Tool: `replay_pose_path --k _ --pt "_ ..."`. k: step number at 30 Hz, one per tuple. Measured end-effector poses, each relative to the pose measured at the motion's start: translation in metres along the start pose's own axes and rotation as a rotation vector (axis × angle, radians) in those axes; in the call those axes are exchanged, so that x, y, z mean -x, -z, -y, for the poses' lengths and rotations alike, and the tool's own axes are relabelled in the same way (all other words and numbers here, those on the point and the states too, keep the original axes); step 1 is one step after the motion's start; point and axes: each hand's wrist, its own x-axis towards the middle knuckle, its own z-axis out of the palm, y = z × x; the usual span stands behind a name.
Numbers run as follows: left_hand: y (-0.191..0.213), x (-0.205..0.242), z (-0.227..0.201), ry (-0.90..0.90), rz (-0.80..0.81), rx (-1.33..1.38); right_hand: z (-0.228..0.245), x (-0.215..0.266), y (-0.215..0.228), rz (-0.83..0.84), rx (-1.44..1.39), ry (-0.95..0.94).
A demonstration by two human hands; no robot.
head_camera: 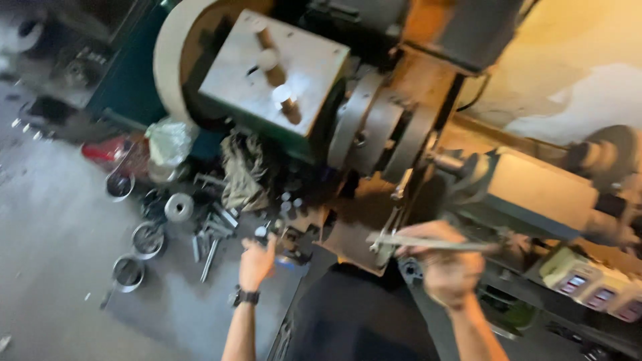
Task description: The person operates a metal lathe in a workshop, using a wrench to tighten the chuck and a metal rod to manually rotate the chuck. They repeatedly adjust the chuck and the tool post while the machine is running.
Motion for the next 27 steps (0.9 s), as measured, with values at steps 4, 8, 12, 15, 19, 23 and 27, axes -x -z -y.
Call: replay_pose_path --k 4,8,12,15,19,23,27 --pt "0.104 0.055 -0.137 -0.32 -0.019 -0.123 -0.01 -0.068 0.084 -0.45 0.197 0.215" --pt "0.146 0.084 -0.287 -1.03 -0.283 0.456 -0.058 -0.11 0.142 -0.594 0.185 0.105" --pt "0.125 -0.004 -0.412 -1.165 -0.273 0.224 -0.064 -0.117 0.133 -0.571 0.421 0.126" --pt "0.115 -0.041 -0.463 -0.728 0.002 -0.171 -0.05 -0.12 0.125 -0.592 0.582 0.012" --pt "0.103 -0.035 -0.436 -0.759 -0.184 -0.113 -0.048 -0.117 0.123 -0.613 0.522 0.005" --pt "0.113 0.015 -0.391 -0.937 -0.257 0.253 -0.046 -0.114 0.122 -0.611 0.514 0.025" --pt "0.071 0.042 -0.319 -1.156 -0.431 0.732 -0.046 -0.115 0.122 -0.626 0.47 0.032"
